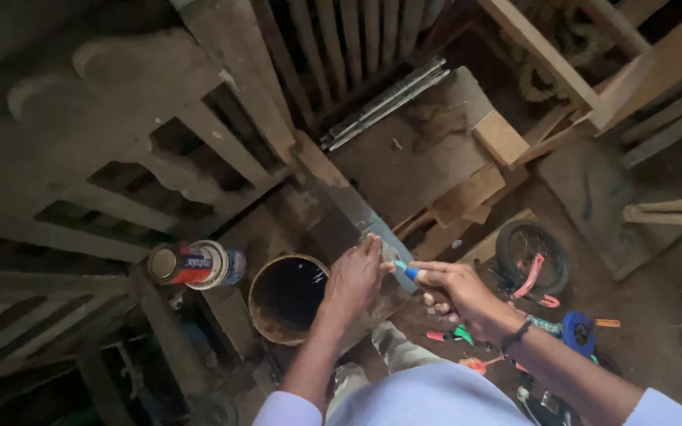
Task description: The person sharpens a metal blade by dipping a small stone into a dark liquid in a bucket and rubbing it along the edge of the blade, then uses a blue tool to scrape or hone the metal surface.
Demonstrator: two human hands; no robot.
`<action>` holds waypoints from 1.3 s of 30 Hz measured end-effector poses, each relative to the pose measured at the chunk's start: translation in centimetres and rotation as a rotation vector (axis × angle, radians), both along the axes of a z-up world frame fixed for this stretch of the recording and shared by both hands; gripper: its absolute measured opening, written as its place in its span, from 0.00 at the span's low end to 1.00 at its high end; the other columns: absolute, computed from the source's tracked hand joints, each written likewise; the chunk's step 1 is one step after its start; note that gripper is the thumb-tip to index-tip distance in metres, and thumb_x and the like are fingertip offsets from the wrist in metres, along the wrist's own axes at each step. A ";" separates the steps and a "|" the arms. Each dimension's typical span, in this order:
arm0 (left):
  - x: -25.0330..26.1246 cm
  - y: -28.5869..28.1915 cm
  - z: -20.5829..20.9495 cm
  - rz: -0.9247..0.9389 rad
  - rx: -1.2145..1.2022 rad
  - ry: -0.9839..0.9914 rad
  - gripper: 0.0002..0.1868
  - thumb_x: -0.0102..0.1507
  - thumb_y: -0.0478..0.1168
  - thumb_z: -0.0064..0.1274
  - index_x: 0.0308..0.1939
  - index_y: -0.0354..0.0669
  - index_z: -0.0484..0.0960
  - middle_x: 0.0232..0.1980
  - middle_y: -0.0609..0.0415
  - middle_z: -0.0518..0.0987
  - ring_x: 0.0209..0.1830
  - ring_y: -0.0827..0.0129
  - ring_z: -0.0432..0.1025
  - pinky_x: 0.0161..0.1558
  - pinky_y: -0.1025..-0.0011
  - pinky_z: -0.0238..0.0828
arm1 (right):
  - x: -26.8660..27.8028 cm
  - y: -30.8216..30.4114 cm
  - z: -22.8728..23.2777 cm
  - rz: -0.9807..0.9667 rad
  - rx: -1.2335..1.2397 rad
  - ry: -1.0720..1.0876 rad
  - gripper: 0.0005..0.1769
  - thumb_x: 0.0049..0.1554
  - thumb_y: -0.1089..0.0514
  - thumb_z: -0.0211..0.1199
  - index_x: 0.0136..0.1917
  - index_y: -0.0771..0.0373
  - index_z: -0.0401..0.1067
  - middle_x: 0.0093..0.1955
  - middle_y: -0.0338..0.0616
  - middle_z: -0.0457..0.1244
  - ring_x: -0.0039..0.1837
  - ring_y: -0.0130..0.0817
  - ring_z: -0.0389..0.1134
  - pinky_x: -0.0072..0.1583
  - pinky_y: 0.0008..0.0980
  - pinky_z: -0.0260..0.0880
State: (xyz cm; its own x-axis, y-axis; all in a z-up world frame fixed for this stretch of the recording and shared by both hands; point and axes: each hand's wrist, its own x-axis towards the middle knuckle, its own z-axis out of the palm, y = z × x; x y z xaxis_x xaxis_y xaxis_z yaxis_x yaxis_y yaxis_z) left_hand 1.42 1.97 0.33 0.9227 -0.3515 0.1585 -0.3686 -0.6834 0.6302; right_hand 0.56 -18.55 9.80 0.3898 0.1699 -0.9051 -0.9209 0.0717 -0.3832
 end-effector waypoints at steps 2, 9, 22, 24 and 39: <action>-1.5 -1.2 0.7 -0.006 0.057 0.221 0.26 0.62 0.46 0.55 0.58 0.31 0.73 0.52 0.35 0.79 0.46 0.43 0.75 0.46 0.50 0.73 | -2.1 -1.6 0.8 0.067 -0.001 -0.111 0.23 0.60 0.53 0.55 0.66 0.62 0.75 0.27 0.32 0.55 0.23 0.21 0.46 0.25 0.24 0.42; -7.8 -5.9 0.6 0.022 0.089 0.235 0.28 0.60 0.39 0.52 0.63 0.28 0.70 0.60 0.32 0.76 0.54 0.42 0.73 0.55 0.52 0.71 | -8.0 -5.4 1.0 0.036 -0.142 -0.138 0.23 0.61 0.55 0.61 0.69 0.60 0.76 0.26 0.40 0.59 0.24 0.27 0.51 0.33 0.29 0.61; -5.2 -5.1 1.1 -0.100 0.248 0.472 0.26 0.70 0.40 0.47 0.71 0.35 0.68 0.61 0.38 0.78 0.58 0.45 0.74 0.59 0.51 0.71 | -6.0 -4.4 2.3 0.114 -0.066 -0.238 0.25 0.61 0.54 0.58 0.69 0.60 0.75 0.25 0.35 0.53 0.24 0.20 0.48 0.26 0.24 0.49; -8.2 -7.5 1.7 -0.031 -0.006 0.254 0.37 0.62 0.51 0.57 0.64 0.23 0.66 0.64 0.26 0.72 0.58 0.39 0.70 0.56 0.52 0.70 | -7.7 -5.5 4.3 0.005 -0.253 0.086 0.24 0.60 0.53 0.59 0.69 0.53 0.74 0.27 0.37 0.58 0.24 0.24 0.47 0.25 0.29 0.39; -4.2 -6.2 1.7 -0.022 0.132 0.312 0.19 0.70 0.36 0.48 0.63 0.32 0.72 0.52 0.36 0.80 0.50 0.43 0.76 0.50 0.49 0.74 | -5.8 -4.8 4.0 0.140 -0.054 -0.260 0.25 0.62 0.51 0.55 0.67 0.64 0.75 0.26 0.32 0.53 0.23 0.19 0.45 0.26 0.24 0.44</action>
State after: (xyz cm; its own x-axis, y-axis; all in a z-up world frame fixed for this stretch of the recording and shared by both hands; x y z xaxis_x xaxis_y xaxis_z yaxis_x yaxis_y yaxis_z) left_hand -2.75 -4.27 2.05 0.9117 -0.3701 -0.1784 -0.1872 -0.7608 0.6214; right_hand -5.29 -23.32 13.78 0.5857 0.1927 -0.7873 -0.7910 -0.0764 -0.6071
